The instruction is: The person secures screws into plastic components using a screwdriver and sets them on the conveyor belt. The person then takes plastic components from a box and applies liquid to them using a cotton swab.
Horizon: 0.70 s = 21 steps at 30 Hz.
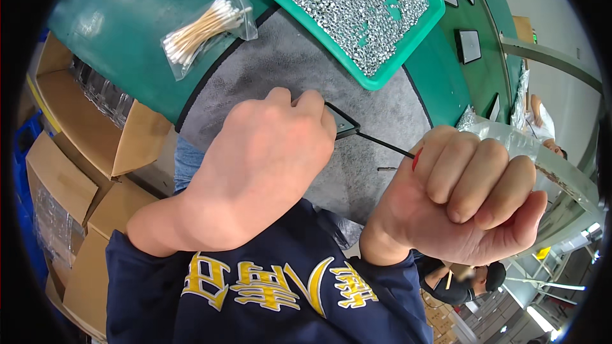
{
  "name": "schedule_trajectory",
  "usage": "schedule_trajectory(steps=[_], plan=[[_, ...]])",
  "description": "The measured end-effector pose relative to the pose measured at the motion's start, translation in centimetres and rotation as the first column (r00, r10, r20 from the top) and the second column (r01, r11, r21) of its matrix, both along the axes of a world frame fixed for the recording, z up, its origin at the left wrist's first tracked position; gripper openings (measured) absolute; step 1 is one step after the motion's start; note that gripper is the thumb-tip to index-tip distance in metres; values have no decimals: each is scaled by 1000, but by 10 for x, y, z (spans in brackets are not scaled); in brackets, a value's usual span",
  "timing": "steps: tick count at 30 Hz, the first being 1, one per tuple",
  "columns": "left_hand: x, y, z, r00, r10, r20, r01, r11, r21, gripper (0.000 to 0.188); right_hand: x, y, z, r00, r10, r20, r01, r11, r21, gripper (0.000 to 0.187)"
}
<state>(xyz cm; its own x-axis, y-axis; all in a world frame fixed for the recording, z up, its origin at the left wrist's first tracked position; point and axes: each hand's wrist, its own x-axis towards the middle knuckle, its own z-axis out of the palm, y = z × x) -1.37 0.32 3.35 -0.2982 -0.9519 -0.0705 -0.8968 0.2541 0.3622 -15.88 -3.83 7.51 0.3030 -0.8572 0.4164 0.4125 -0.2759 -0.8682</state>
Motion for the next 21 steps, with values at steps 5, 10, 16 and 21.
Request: schedule_trajectory(steps=[5, 10, 16, 21], plan=[[2, 0, 0, 1000, -1, -18, 1, 1000, -15, 8, 0, 2, 0, 999, -17, -37, 15, 999, -35, 38], [11, -4, -3, 993, -8, -119, 3, 999, -39, 7, -14, 6, -4, 1000, -5, -6, 4, 999, -54, 39], [9, -5, -3, 985, 5, -171, -12, 999, -39, 6, -29, 23, -14, 997, -55, 61, 60, 995, -81, 42], [8, -7, 1, 988, 0, -152, -3, 1000, -18, 7, -16, 32, -7, 994, -51, -99, 35, 987, -156, 41]])
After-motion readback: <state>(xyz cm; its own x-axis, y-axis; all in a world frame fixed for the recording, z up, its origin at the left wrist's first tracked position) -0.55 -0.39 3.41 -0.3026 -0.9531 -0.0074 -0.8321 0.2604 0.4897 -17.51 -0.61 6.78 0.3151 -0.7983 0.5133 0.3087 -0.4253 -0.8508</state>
